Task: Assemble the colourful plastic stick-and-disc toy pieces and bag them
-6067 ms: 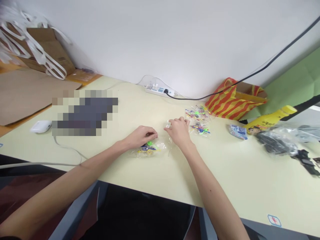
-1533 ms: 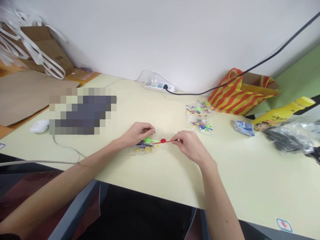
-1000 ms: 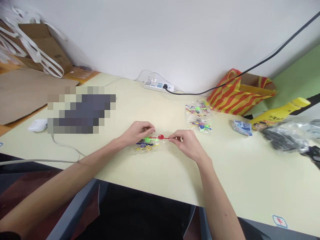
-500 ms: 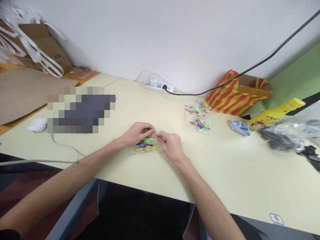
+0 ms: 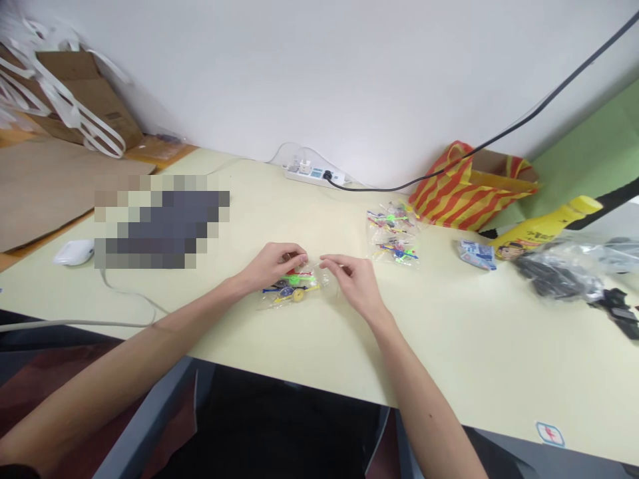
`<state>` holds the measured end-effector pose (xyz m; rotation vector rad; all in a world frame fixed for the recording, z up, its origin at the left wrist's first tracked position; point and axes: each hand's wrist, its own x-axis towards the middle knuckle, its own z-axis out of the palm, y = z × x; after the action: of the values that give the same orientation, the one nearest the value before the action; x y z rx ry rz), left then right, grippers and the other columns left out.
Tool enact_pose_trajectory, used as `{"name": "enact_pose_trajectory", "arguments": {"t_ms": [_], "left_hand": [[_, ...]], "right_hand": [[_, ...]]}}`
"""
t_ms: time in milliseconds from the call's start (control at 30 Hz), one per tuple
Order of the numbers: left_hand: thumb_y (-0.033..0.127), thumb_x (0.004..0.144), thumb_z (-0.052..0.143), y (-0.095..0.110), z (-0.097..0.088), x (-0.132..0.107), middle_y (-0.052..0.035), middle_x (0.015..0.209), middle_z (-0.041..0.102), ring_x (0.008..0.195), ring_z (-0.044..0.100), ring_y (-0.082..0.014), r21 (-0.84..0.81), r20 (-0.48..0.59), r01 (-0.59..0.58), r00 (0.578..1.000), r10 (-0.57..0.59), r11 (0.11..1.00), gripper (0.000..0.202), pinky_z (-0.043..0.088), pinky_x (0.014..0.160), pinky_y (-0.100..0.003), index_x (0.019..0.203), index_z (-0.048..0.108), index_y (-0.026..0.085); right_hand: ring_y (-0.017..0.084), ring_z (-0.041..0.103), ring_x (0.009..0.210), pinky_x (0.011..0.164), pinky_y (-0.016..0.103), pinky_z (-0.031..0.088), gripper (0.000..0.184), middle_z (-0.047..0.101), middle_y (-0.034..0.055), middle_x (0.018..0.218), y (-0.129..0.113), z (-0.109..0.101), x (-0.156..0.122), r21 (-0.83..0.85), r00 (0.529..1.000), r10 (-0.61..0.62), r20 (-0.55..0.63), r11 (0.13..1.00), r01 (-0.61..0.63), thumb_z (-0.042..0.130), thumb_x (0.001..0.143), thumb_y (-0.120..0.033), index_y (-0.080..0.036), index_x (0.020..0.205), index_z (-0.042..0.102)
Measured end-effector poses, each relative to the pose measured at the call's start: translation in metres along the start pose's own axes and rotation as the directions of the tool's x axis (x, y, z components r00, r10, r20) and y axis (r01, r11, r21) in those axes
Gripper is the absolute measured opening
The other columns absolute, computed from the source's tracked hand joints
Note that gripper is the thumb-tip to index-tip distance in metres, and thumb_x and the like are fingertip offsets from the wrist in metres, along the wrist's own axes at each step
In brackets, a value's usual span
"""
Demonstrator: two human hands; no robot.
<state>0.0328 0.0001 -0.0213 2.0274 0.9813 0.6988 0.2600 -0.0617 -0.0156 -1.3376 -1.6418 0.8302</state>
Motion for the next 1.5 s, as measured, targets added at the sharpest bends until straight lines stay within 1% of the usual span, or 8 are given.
{"name": "enact_pose_trajectory", "arguments": {"t_ms": [133, 333, 467, 633, 867, 1033, 1333, 1500], "left_hand": [[0.045, 0.098, 0.054, -0.001, -0.002, 0.001, -0.0027, 0.084, 0.071, 0.070, 0.063, -0.0135, -0.141, -0.065, 0.029, 0.997, -0.039, 0.990, 0.033, 0.050, 0.064, -0.023, 0.092, 0.069, 0.017], [0.045, 0.099, 0.056, -0.004, -0.003, 0.003, -0.0034, 0.086, 0.071, 0.076, 0.065, -0.0139, -0.186, -0.208, 0.014, 0.977, -0.053, 0.982, 0.031, 0.052, 0.070, -0.024, 0.095, 0.068, 0.017], [0.048, 0.099, 0.055, -0.005, -0.003, 0.003, -0.0037, 0.086, 0.070, 0.068, 0.060, -0.0118, -0.203, -0.241, 0.004, 0.969, -0.054, 0.979, 0.033, 0.049, 0.064, -0.024, 0.095, 0.067, 0.017], [0.050, 0.100, 0.054, -0.005, -0.002, 0.004, -0.0034, 0.088, 0.069, 0.065, 0.060, -0.0110, -0.284, -0.266, -0.012, 0.962, -0.067, 0.959, 0.034, 0.047, 0.061, -0.024, 0.094, 0.063, 0.018], [0.052, 0.099, 0.056, -0.007, -0.004, 0.007, -0.0068, 0.099, 0.069, 0.083, 0.070, -0.0162, -0.448, -0.215, -0.003, 0.971, -0.104, 0.894, 0.035, 0.054, 0.068, -0.026, 0.096, 0.058, 0.018], [0.057, 0.095, 0.059, -0.011, -0.005, 0.007, -0.0086, 0.110, 0.071, 0.079, 0.072, -0.0158, -0.449, -0.116, 0.096, 0.980, -0.164, 0.888, 0.039, 0.052, 0.063, -0.025, 0.103, 0.054, 0.020], [0.043, 0.080, 0.078, -0.008, -0.007, 0.007, -0.0051, 0.094, 0.074, 0.086, 0.072, -0.0189, -0.343, -0.039, 0.111, 0.990, -0.132, 0.933, 0.041, 0.055, 0.076, -0.030, 0.107, 0.059, 0.020], [0.039, 0.080, 0.077, -0.005, -0.009, 0.007, -0.0046, 0.098, 0.069, 0.083, 0.074, -0.0196, -0.454, -0.054, 0.100, 0.989, -0.140, 0.885, 0.038, 0.055, 0.071, -0.029, 0.106, 0.057, 0.020]], "right_hand": [[0.014, 0.056, 0.061, 0.058, 0.028, 0.045, 0.040, 0.073, 0.0072, 0.097, 0.004, -0.013, 0.003, 0.128, 0.969, 0.015, -0.246, 0.992, 0.017, 0.059, 0.096, -0.057, -0.021, 0.107, 0.075], [0.023, 0.065, 0.102, 0.079, 0.036, 0.056, 0.065, 0.061, 0.0116, 0.127, 0.007, -0.004, 0.003, 0.261, 1.000, 0.000, -0.020, 0.965, 0.005, 0.062, 0.089, -0.067, -0.028, 0.140, 0.051], [0.025, 0.059, 0.110, 0.083, 0.037, 0.056, 0.076, 0.059, 0.0104, 0.129, 0.002, 0.007, 0.000, 0.111, 0.992, 0.005, -0.128, 0.994, 0.009, 0.085, 0.073, -0.054, -0.029, 0.136, 0.051], [0.025, 0.056, 0.113, 0.083, 0.036, 0.057, 0.043, 0.053, 0.0103, 0.128, 0.004, 0.010, 0.000, 0.064, 0.959, -0.002, -0.285, 0.998, 0.021, 0.081, 0.078, -0.051, -0.026, 0.111, 0.066], [0.019, 0.065, 0.087, 0.080, 0.035, 0.055, 0.029, 0.067, 0.0072, 0.104, 0.011, 0.004, 0.004, 0.324, 0.995, 0.077, -0.055, 0.944, -0.055, 0.077, 0.082, -0.049, -0.021, 0.086, 0.071], [0.020, 0.065, 0.084, 0.081, 0.036, 0.053, 0.031, 0.071, 0.0056, 0.090, 0.010, 0.003, 0.004, 0.199, 0.994, 0.069, -0.081, 0.979, -0.052, 0.072, 0.085, -0.051, -0.020, 0.084, 0.070], [0.021, 0.068, 0.084, 0.064, 0.032, 0.055, 0.094, 0.067, 0.0096, 0.113, 0.010, 0.007, -0.001, 0.202, 0.946, 0.320, 0.055, 0.924, -0.324, 0.083, 0.072, -0.058, -0.022, 0.147, 0.040], [0.017, 0.064, 0.071, 0.055, 0.026, 0.049, 0.071, 0.070, 0.0032, 0.089, 0.004, 0.013, 0.001, 0.331, 0.947, 0.311, 0.079, 0.888, -0.320, 0.084, 0.071, -0.049, -0.021, 0.130, 0.057]]}}
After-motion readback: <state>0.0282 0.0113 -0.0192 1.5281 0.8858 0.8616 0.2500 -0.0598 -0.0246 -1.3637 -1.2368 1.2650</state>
